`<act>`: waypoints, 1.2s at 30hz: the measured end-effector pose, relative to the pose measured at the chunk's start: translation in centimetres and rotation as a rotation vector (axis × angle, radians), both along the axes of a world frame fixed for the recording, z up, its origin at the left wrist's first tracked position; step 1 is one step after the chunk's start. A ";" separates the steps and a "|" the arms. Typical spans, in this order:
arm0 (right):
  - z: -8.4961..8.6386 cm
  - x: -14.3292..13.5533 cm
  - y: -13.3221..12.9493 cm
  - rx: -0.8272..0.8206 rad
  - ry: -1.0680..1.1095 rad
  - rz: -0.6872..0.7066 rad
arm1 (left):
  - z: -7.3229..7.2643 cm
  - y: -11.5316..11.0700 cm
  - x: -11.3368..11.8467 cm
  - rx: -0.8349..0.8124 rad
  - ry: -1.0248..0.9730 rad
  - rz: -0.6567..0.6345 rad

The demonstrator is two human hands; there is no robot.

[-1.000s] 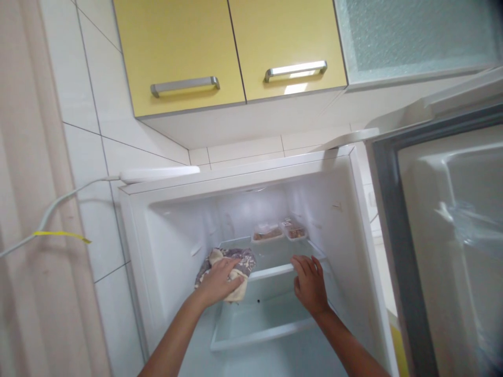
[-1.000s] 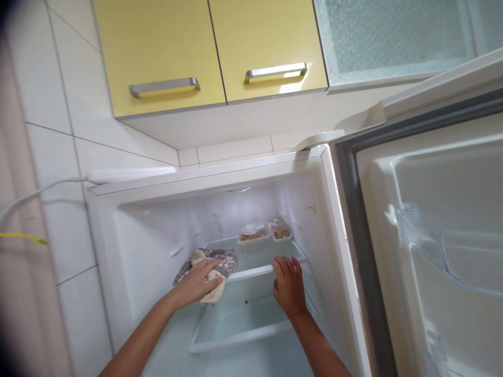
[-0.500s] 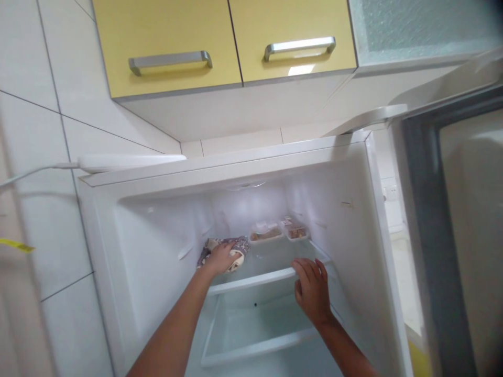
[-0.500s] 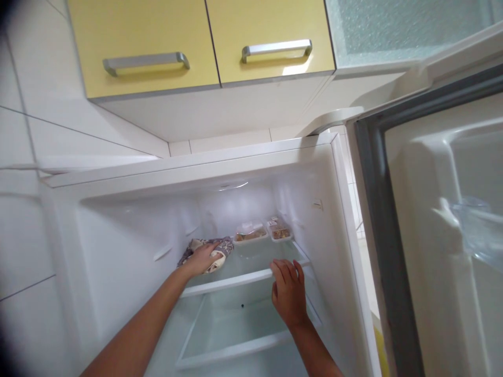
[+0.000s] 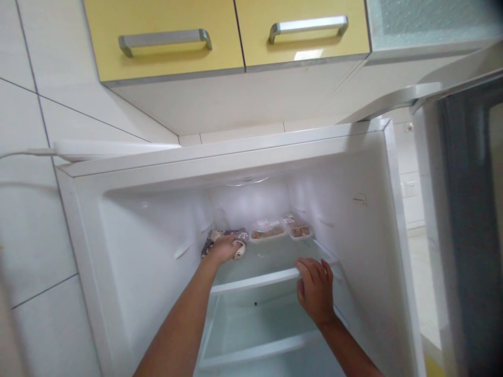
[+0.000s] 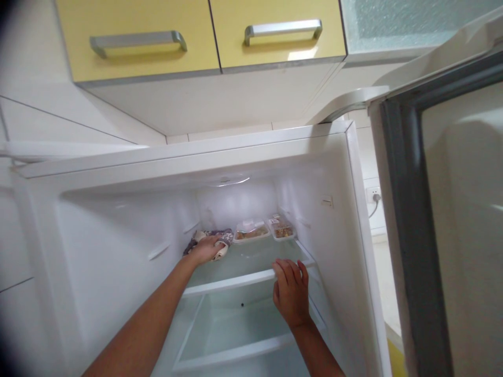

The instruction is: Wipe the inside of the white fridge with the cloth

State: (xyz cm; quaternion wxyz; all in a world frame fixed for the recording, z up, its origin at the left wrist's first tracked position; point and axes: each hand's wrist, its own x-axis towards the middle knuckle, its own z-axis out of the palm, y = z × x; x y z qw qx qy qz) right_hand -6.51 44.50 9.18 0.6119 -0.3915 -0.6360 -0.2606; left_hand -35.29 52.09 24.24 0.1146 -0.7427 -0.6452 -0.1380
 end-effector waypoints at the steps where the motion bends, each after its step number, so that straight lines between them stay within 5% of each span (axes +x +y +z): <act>1: 0.0 0.0 0.0 -0.002 -0.007 -0.008 | -0.1 -0.4 0.1 0.005 -0.003 -0.008; 9: 0.4 0.3 -0.9 -0.056 -0.045 -0.023 | -0.6 -7.3 1.7 0.047 -0.010 -0.077; 20: 0.9 0.8 -2.2 -0.127 -0.094 -0.003 | 0.6 -17.1 3.8 0.057 0.079 -0.157; 26: 1.0 1.0 -2.3 -0.118 -0.105 0.014 | 4.6 -20.9 3.8 0.126 0.716 -0.229; 30: 0.9 1.1 -2.1 -0.100 -0.096 0.018 | 7.2 -24.2 2.2 0.350 0.868 -0.201; 36: 0.8 1.0 -2.1 -0.097 -0.091 0.024 | 4.8 -26.4 -0.2 0.316 0.677 -0.008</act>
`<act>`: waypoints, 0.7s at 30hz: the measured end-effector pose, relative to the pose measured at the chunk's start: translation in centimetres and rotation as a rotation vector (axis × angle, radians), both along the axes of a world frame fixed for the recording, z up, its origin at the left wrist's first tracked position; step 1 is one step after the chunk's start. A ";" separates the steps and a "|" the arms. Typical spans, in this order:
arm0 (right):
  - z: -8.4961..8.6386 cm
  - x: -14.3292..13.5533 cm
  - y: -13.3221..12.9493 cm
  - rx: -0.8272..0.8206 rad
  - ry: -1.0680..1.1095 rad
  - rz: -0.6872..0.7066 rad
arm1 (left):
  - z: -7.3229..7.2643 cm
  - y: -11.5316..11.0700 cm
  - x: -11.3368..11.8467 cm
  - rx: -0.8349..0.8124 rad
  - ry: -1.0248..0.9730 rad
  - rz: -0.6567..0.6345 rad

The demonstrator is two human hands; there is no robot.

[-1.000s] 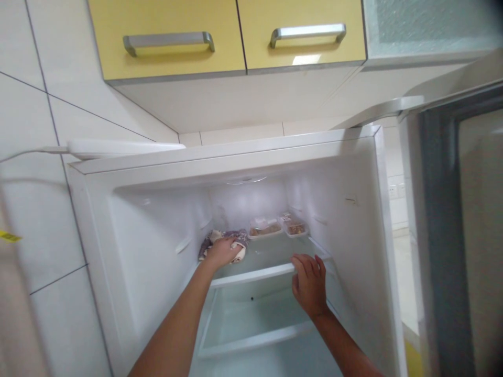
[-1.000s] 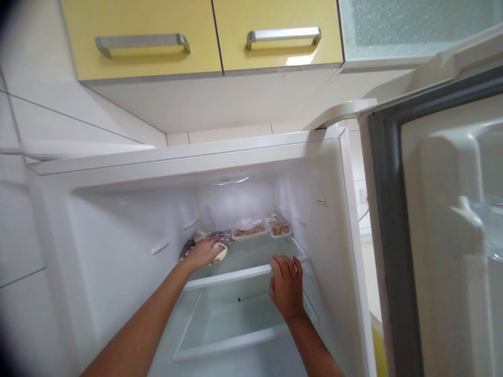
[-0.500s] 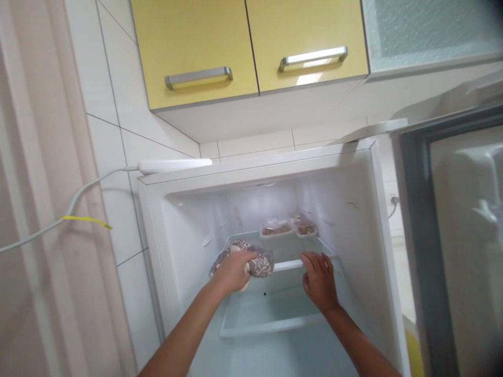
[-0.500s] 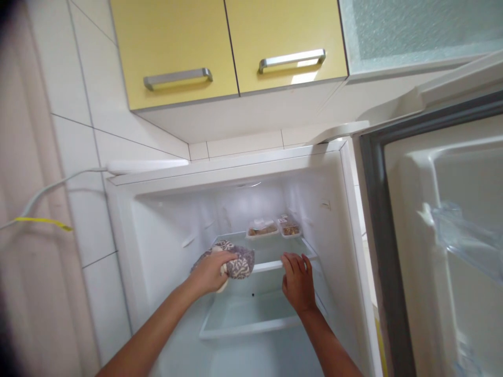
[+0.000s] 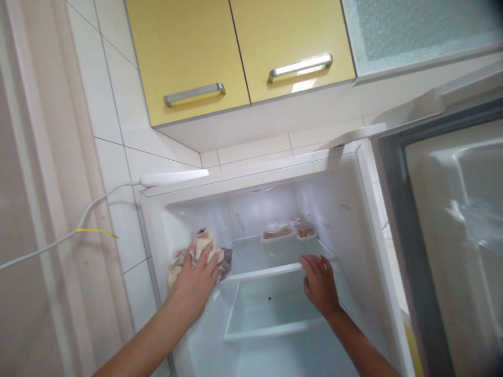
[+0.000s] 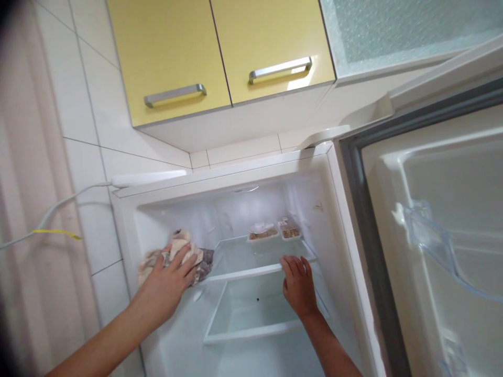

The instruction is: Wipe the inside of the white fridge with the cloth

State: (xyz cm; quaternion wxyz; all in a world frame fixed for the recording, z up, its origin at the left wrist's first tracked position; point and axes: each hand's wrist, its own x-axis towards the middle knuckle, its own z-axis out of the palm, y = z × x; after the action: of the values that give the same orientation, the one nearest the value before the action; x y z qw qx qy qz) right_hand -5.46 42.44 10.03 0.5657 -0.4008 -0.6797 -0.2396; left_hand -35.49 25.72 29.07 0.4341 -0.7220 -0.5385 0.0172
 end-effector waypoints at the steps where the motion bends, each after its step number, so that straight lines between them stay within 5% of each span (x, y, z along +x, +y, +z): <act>1: 0.0 0.0 0.0 -0.002 0.001 0.002 | -0.5 0.6 0.0 -0.019 -0.042 0.013; 4: 0.1 0.1 -0.1 -0.002 -0.007 0.015 | -0.7 3.5 0.6 -0.005 -0.134 0.035; 13: -0.1 -0.2 0.4 0.036 0.032 0.020 | 3.5 12.5 1.9 0.161 -0.236 0.108; 21: -0.2 -0.5 0.7 0.042 0.059 0.029 | 3.9 12.6 4.3 0.037 -0.119 -0.195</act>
State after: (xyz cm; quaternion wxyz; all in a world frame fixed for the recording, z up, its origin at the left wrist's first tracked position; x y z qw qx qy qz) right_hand -5.91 43.15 9.83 0.5971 -0.3857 -0.6634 -0.2339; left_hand -31.23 38.33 32.99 0.4142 -0.7626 -0.4908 -0.0778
